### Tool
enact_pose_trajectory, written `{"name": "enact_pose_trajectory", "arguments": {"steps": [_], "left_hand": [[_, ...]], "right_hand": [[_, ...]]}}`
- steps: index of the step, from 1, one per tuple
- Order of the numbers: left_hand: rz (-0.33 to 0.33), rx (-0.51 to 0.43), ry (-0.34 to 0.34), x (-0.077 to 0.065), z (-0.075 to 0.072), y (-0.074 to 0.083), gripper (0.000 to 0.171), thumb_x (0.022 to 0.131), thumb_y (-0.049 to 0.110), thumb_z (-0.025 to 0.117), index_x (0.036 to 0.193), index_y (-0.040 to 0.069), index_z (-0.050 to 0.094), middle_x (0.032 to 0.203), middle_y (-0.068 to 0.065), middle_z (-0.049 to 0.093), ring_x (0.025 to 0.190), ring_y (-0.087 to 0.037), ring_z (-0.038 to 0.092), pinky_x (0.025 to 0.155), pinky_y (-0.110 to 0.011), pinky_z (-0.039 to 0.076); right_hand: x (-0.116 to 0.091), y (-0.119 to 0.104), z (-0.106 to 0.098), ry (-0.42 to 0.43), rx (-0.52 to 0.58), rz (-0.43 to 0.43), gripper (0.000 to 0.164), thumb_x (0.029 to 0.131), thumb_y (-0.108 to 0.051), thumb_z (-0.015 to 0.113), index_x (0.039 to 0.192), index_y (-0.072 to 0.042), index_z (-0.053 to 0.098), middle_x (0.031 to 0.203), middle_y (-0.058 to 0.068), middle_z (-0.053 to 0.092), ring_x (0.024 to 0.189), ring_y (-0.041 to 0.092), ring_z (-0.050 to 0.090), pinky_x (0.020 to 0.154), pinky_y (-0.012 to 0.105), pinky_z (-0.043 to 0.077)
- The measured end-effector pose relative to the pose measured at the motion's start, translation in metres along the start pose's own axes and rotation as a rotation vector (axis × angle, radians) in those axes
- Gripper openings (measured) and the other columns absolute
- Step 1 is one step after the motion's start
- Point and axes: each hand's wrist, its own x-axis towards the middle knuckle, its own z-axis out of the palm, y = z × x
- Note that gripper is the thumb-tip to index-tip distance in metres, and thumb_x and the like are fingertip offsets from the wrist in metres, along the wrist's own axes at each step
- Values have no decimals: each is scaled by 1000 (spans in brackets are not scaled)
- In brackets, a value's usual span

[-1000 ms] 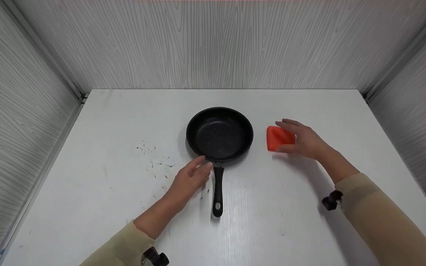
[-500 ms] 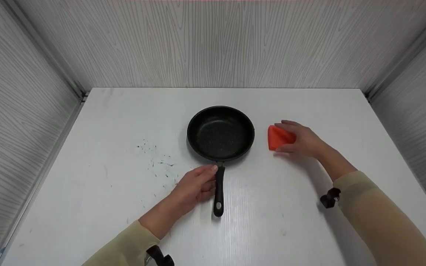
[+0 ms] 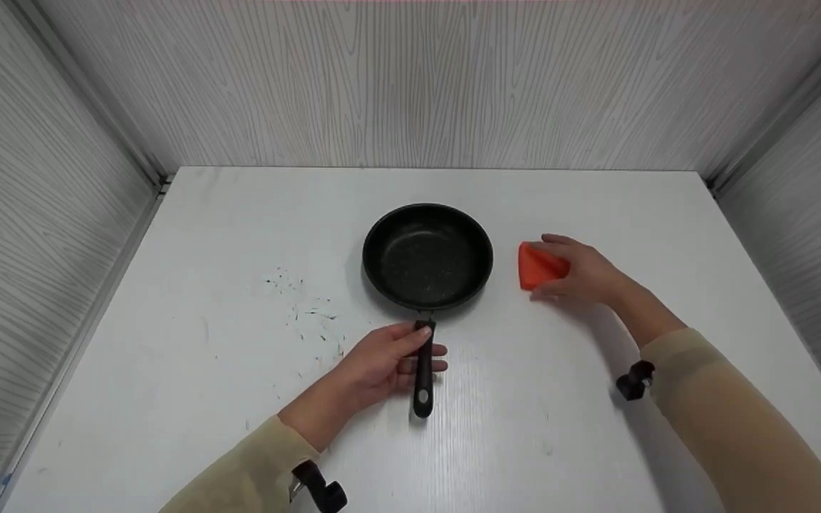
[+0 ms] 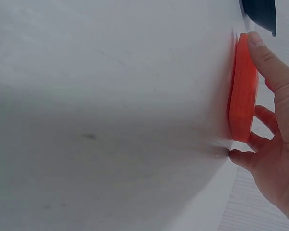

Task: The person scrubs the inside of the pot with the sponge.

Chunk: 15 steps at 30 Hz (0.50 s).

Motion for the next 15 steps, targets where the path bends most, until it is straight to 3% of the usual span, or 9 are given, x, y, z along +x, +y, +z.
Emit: {"name": "enact_pose_trajectory", "arguments": {"steps": [9,15], "left_hand": [[-28,-28,20,8,5,-5,48,111,27,62,145,-4,50,118,-25,74,103,-34,77,91,-48,64],[-36,-42,36,11,10,-8,40,111,23,61,140,-4,51,110,-26,74,97,-35,78,87,-46,65]], "right_hand": [[0,1,-2,-49,-50,-1,84,91,-37,87,162,-26,45,170,10,31,150,42,32,107,57,52],[-2,-2,-7,-88,-46,19,81,93,-31,85,163,-25,44,169,13,30,147,43,33,107,58,51]]}}
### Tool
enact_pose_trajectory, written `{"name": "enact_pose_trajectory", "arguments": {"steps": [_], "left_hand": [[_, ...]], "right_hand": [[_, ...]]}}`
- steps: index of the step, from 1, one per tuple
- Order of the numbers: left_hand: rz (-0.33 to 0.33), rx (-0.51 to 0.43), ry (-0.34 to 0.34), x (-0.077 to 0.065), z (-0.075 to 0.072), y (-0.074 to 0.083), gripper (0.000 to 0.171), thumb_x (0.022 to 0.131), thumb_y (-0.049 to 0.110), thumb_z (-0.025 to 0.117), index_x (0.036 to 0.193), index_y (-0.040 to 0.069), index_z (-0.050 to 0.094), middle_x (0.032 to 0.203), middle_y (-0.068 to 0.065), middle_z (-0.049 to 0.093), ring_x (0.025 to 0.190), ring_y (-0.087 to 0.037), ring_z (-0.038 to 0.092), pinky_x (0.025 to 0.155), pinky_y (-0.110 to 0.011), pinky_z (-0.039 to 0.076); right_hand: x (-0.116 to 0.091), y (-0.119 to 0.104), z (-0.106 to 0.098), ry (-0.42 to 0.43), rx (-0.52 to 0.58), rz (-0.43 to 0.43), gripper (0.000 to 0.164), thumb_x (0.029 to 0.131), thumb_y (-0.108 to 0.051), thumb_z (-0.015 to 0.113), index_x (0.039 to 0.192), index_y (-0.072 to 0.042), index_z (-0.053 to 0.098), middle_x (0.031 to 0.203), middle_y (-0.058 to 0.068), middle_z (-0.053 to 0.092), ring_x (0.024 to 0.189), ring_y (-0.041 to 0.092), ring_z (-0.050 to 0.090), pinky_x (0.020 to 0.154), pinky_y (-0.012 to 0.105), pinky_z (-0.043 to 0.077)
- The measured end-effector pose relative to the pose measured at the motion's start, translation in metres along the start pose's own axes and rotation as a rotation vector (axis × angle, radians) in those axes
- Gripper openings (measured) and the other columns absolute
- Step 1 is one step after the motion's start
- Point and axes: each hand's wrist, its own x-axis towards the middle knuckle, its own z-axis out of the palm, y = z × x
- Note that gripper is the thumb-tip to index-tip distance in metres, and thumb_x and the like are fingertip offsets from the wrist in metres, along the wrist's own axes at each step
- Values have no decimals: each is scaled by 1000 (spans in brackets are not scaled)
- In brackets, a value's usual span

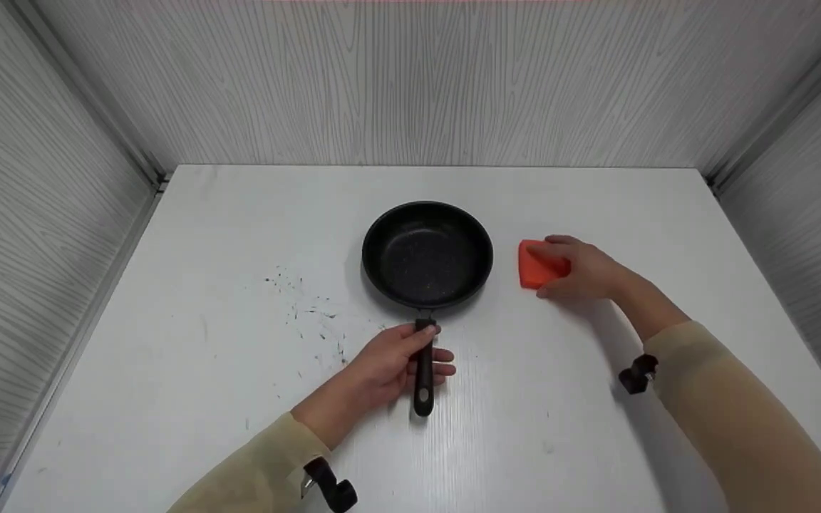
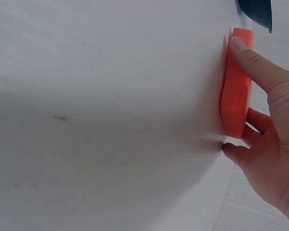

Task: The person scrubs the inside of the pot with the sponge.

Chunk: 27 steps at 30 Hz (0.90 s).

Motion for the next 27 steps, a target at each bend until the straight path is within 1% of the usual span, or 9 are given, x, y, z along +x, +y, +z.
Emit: {"name": "enact_pose_trajectory", "arguments": {"steps": [3,7,12,14,16,19,22,24,27], "left_hand": [[11,4,13,1,2,-1,37,111,20,59,138,-5,52,103,-23,73,91,-34,78,84,-47,66],[30,19,21,1,6,-2,34,112,19,57,135,-6,53,95,-19,72,84,-29,78,82,-47,66],[47,38,19,0,9,-3,32,112,18,56,132,-6,51,89,-15,68,77,-26,76,79,-45,67],[47,45,18,0,10,-3,31,112,18,56,131,-7,51,87,-15,67,76,-25,76,78,-44,67],[48,53,18,0,10,-3,31,112,18,56,130,-7,51,86,-14,66,74,-24,75,77,-43,67],[50,61,20,0,10,-2,31,112,18,56,129,-7,51,85,-14,65,73,-23,74,76,-43,67],[50,62,22,-1,11,0,31,112,18,56,129,-7,51,84,-13,64,72,-23,74,76,-43,67],[51,65,24,-2,11,1,31,112,19,56,129,-7,51,84,-13,64,72,-23,74,76,-42,67],[61,76,27,-4,11,2,32,112,19,56,130,-7,51,84,-13,65,72,-22,74,76,-42,67]], "right_hand": [[0,-2,-1,-3,1,-13,80,94,-28,84,163,-23,44,166,16,32,144,43,36,106,58,52],[2,-1,2,27,-9,-20,79,94,-30,84,162,-21,46,163,20,36,142,44,38,106,59,52],[4,-1,8,109,18,-13,78,94,-36,83,161,-19,47,161,21,39,141,43,40,109,60,49],[3,-3,9,153,57,-26,76,95,-35,82,161,-18,48,161,20,40,140,42,41,109,59,49],[4,-8,9,200,92,-63,71,97,-30,80,160,-17,49,160,20,42,139,41,43,108,57,49],[7,-21,9,257,97,-152,67,97,-24,80,157,-14,53,157,20,46,138,41,46,107,56,50],[9,-39,9,288,68,-240,65,95,-24,84,154,-13,57,154,21,49,140,41,47,107,56,51],[10,-53,10,281,47,-276,65,94,-26,84,152,-13,59,155,21,50,142,41,46,109,57,50],[11,-75,13,234,18,-302,64,94,-29,85,151,-16,60,158,19,48,146,41,43,114,57,46]]}}
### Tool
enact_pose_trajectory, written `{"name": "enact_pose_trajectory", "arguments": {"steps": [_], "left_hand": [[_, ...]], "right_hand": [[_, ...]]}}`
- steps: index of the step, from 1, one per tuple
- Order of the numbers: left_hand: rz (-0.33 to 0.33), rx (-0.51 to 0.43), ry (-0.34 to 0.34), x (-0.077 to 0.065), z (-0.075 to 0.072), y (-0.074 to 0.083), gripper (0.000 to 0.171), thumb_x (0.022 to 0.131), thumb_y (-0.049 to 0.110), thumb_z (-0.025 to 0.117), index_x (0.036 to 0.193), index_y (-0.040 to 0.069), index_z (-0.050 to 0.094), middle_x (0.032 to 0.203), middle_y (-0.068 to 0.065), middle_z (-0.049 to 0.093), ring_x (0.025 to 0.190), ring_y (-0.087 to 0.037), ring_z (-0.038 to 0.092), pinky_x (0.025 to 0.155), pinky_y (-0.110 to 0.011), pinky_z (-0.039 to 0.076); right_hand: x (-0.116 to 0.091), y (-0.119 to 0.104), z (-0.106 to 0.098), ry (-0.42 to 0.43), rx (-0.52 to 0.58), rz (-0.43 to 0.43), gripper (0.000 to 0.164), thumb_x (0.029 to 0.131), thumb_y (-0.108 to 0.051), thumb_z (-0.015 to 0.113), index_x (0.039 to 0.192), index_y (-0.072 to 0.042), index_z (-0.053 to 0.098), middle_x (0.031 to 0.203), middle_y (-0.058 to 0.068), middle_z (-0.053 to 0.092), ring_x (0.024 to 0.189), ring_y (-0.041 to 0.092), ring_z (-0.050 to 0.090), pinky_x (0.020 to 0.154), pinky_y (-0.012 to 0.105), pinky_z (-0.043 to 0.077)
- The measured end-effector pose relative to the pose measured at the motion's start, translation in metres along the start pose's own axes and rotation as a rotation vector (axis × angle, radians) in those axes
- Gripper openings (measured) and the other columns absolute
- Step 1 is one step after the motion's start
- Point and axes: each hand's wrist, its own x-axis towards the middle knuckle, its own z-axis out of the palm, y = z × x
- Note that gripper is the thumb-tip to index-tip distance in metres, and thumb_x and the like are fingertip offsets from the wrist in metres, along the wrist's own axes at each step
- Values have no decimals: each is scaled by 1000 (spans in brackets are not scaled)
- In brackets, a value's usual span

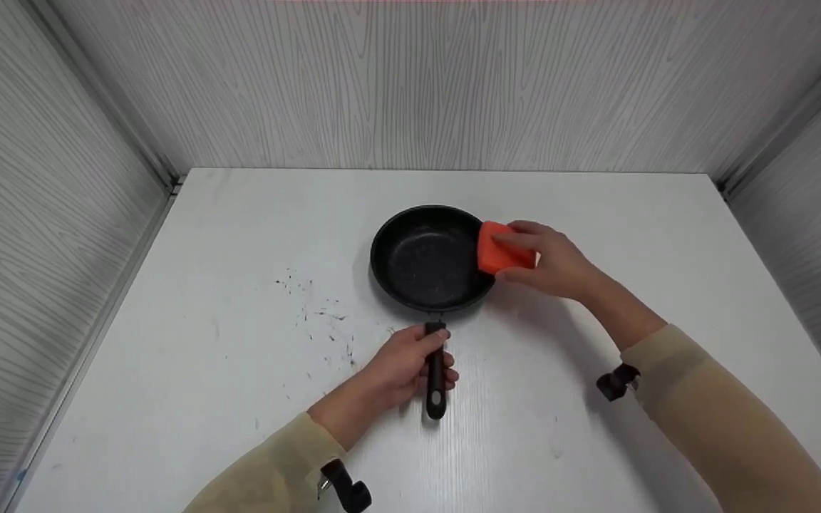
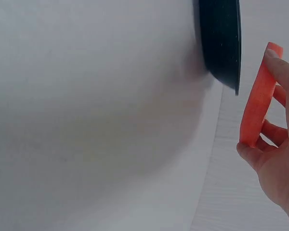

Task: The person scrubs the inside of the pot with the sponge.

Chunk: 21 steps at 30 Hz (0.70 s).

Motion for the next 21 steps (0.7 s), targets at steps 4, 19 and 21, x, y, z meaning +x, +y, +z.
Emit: {"name": "enact_pose_trajectory", "arguments": {"steps": [4,19,21], "left_hand": [[7,13,7,-1,1,0,32,112,19,57,130,-7,51,85,-13,65,73,-22,74,77,-43,67],[6,10,1,-3,3,0,31,112,19,55,130,-7,51,86,-14,65,74,-24,74,77,-44,67],[2,8,6,-4,3,0,31,112,19,55,130,-7,51,86,-14,65,75,-24,74,78,-44,67]], "right_hand": [[7,-23,8,-85,-18,-14,65,94,-34,85,152,-20,60,161,17,46,148,40,41,118,58,42],[23,-49,31,-232,-64,5,58,97,-40,80,150,-22,63,163,15,43,150,38,41,123,53,36],[24,-49,33,-242,-85,-6,56,97,-40,79,148,-22,65,163,16,44,150,37,41,123,53,36]]}}
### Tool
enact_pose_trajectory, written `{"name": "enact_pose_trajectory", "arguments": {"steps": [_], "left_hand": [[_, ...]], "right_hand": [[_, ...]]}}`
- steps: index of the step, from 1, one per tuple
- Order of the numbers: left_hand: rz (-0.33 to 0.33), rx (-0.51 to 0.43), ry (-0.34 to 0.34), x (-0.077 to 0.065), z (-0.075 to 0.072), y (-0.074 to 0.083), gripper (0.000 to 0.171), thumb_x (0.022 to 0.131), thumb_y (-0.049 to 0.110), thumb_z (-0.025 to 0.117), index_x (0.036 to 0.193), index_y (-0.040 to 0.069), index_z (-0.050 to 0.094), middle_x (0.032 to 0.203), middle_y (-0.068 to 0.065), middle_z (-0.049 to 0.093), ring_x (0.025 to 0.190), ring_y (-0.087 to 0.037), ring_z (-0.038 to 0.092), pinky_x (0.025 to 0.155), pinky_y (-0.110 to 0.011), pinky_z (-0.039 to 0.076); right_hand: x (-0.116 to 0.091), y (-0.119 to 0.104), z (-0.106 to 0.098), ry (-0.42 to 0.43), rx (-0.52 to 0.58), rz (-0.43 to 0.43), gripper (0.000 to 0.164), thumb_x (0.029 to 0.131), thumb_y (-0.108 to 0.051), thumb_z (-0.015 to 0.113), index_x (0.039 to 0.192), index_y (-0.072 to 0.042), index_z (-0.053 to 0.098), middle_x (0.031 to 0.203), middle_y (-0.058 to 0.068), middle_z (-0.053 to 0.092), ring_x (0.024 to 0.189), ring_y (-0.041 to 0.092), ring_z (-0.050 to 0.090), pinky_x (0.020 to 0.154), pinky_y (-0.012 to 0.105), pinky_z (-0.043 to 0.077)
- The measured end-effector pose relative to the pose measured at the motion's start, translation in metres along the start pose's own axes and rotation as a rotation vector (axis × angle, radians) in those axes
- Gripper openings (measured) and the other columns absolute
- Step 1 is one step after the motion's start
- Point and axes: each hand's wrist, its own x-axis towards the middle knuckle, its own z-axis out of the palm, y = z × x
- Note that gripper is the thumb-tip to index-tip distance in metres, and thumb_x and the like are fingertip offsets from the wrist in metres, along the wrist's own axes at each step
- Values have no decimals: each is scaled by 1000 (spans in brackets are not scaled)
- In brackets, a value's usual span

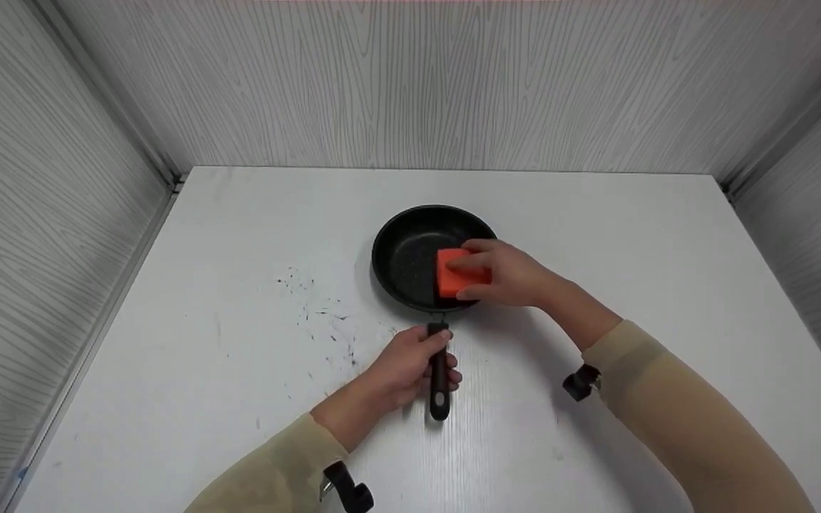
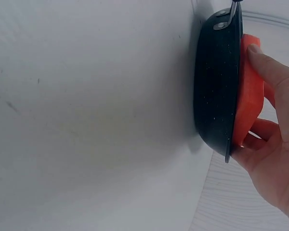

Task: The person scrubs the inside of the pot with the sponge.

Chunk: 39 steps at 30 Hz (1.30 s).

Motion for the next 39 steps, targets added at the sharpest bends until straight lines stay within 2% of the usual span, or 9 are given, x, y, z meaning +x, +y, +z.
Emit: {"name": "enact_pose_trajectory", "arguments": {"steps": [5,15,26,39], "left_hand": [[6,10,6,0,1,-1,32,112,20,55,130,-7,51,85,-14,65,74,-24,74,77,-44,67],[4,12,8,1,1,0,28,112,18,56,127,-5,52,84,-13,66,72,-22,74,73,-41,67],[-25,0,5,1,-1,2,28,113,19,55,127,-5,54,85,-13,64,73,-23,72,75,-42,67],[-31,30,2,0,-3,6,27,113,20,56,124,-5,54,85,-13,64,73,-23,72,74,-41,67]], "right_hand": [[3,-2,3,-28,-39,-29,51,98,-40,78,144,-22,68,160,18,47,149,37,43,123,53,37],[7,-8,6,-75,-48,-74,42,99,-39,77,134,-17,75,155,23,51,146,41,46,123,54,37],[16,-9,11,-129,1,-38,41,101,-41,75,136,-21,74,157,20,50,146,41,45,123,55,36],[24,-15,21,-110,63,-76,42,100,-42,75,137,-22,74,155,19,53,145,37,48,121,52,40]]}}
